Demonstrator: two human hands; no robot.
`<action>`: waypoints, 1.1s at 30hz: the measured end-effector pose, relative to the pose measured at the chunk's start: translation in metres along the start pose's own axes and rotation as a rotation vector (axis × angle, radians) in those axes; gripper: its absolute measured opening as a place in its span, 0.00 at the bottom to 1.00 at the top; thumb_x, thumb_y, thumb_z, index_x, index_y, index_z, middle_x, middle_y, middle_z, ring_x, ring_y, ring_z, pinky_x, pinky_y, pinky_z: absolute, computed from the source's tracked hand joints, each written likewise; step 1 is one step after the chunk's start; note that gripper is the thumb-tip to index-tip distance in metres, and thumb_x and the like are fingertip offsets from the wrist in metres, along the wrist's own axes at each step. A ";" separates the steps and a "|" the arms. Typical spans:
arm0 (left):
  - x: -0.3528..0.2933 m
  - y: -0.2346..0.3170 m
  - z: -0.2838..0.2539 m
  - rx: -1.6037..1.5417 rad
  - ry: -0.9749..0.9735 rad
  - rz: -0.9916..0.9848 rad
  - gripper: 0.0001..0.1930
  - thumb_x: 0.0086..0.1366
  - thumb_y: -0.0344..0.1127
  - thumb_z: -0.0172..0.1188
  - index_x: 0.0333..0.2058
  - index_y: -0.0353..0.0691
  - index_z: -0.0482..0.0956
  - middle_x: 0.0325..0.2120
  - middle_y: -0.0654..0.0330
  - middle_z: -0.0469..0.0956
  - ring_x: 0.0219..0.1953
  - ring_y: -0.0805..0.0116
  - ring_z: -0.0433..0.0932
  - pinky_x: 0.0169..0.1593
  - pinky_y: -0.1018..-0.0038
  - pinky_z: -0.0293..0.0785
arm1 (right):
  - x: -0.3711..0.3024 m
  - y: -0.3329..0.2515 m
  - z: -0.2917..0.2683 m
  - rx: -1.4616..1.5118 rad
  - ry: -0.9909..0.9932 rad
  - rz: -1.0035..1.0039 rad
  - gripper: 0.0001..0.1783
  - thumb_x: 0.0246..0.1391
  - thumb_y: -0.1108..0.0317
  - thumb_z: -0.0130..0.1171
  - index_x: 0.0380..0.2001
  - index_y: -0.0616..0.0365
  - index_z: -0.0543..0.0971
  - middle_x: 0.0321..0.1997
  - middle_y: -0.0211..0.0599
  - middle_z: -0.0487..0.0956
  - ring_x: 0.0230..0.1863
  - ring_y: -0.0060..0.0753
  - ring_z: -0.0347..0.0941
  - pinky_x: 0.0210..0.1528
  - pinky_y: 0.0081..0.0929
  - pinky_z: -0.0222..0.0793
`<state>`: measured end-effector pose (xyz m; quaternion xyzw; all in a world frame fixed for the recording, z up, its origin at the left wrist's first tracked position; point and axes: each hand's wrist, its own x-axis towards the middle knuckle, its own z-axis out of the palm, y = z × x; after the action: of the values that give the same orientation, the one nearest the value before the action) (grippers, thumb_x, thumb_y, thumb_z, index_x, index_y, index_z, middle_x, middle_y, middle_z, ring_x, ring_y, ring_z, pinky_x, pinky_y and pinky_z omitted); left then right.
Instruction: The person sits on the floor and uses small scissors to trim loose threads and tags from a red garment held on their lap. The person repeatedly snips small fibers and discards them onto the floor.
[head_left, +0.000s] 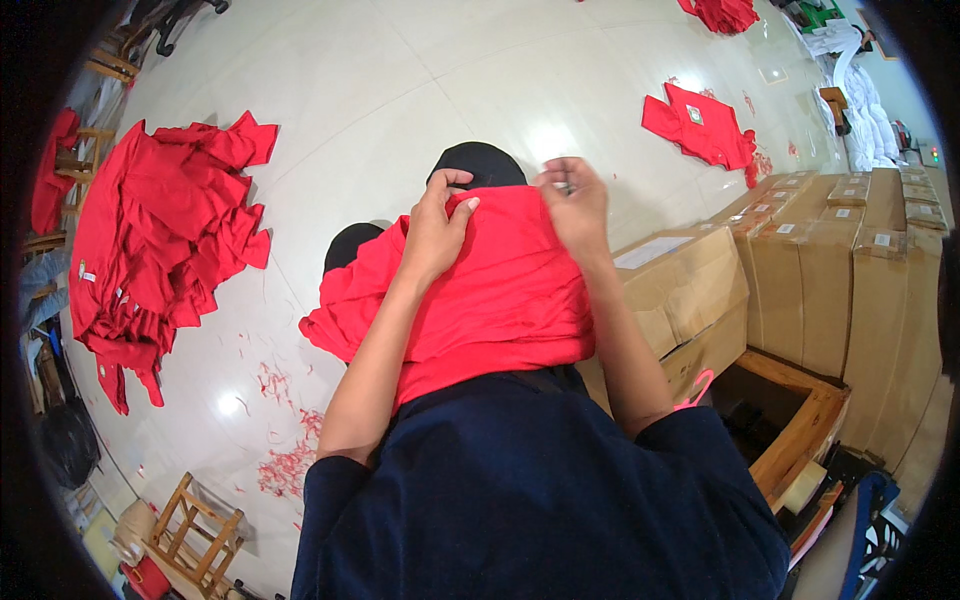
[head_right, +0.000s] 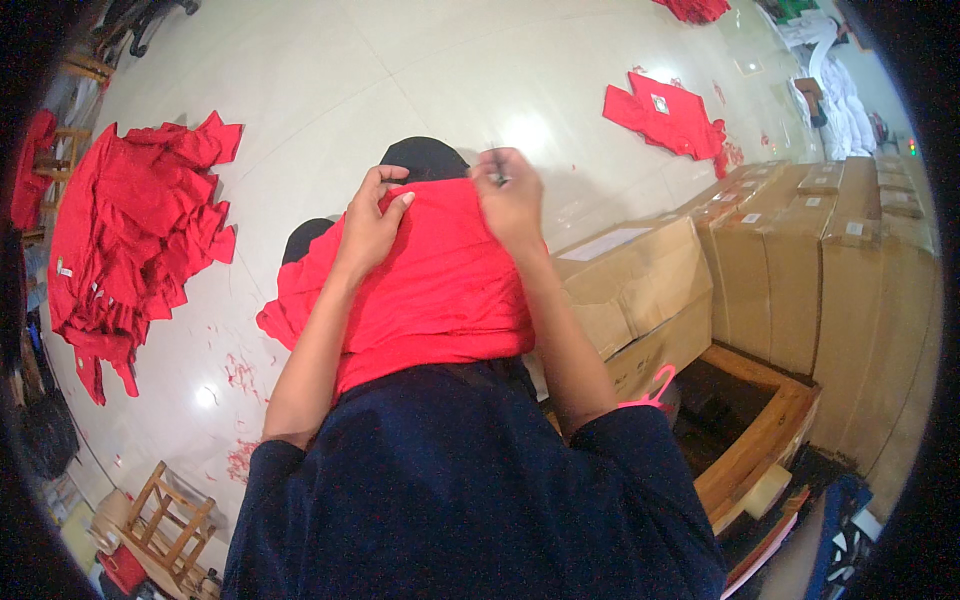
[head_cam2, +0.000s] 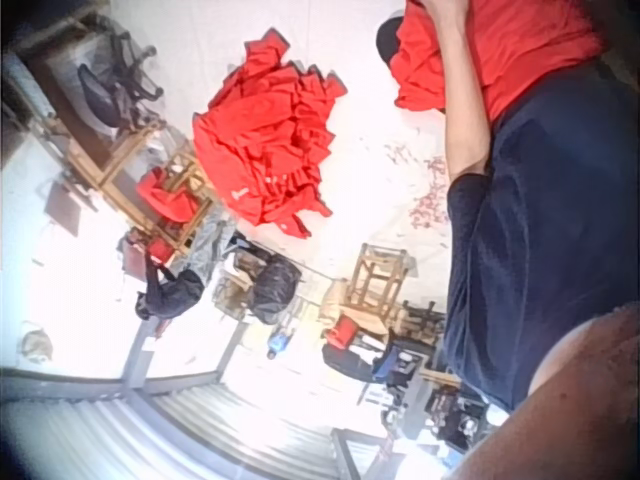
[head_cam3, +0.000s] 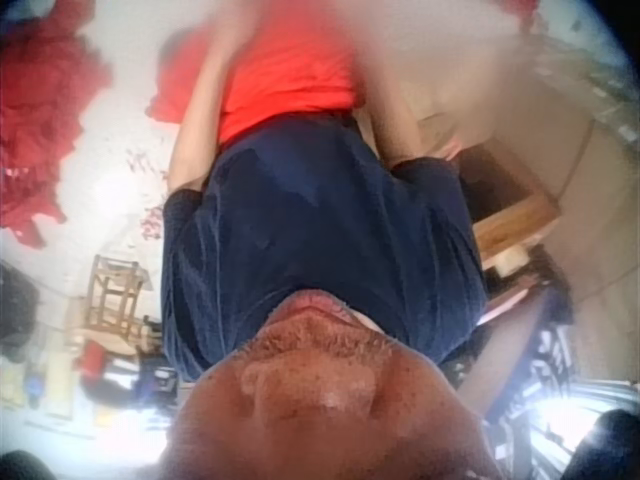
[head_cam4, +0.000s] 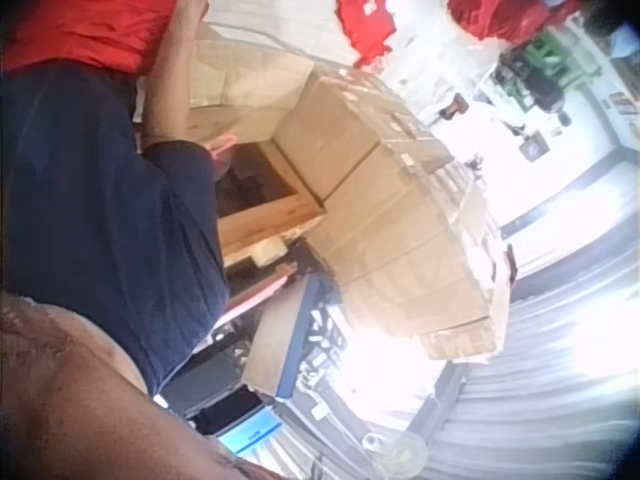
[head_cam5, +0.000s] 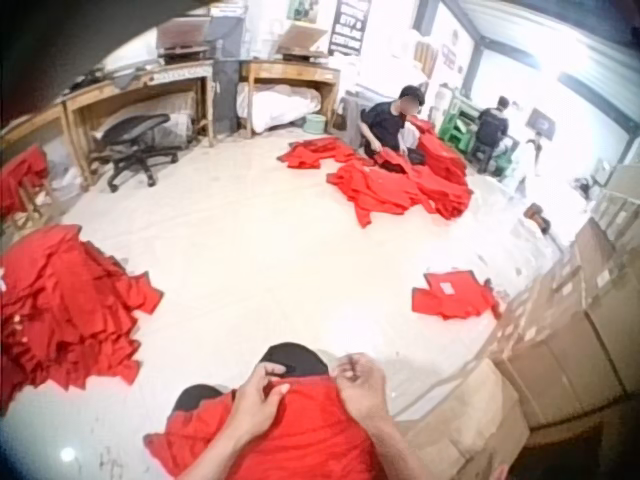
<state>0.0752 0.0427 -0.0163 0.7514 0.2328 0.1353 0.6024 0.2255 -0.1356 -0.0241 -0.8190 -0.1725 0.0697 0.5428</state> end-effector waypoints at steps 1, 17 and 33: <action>-0.001 0.001 0.000 -0.006 0.000 0.008 0.16 0.77 0.25 0.65 0.60 0.34 0.77 0.56 0.50 0.86 0.57 0.56 0.87 0.62 0.62 0.80 | 0.004 0.005 -0.011 -0.012 0.080 0.013 0.11 0.64 0.73 0.73 0.48 0.63 0.86 0.41 0.36 0.90 0.42 0.25 0.83 0.47 0.31 0.80; -0.004 0.031 0.001 0.112 -0.035 0.167 0.18 0.70 0.25 0.72 0.57 0.34 0.82 0.44 0.55 0.87 0.48 0.63 0.86 0.56 0.67 0.81 | 0.000 -0.023 -0.035 0.128 -0.190 0.254 0.16 0.63 0.71 0.75 0.49 0.68 0.84 0.39 0.35 0.87 0.41 0.25 0.83 0.46 0.25 0.79; -0.082 0.029 -0.017 0.219 -0.204 0.258 0.17 0.73 0.25 0.70 0.57 0.34 0.79 0.47 0.49 0.88 0.51 0.55 0.90 0.56 0.62 0.84 | -0.047 -0.040 -0.048 -0.272 -0.439 -0.111 0.15 0.62 0.72 0.75 0.50 0.63 0.84 0.43 0.52 0.89 0.45 0.50 0.88 0.51 0.39 0.81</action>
<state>0.0025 0.0103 0.0221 0.8458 0.0857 0.1083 0.5153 0.1881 -0.1800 0.0284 -0.8389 -0.3387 0.1922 0.3804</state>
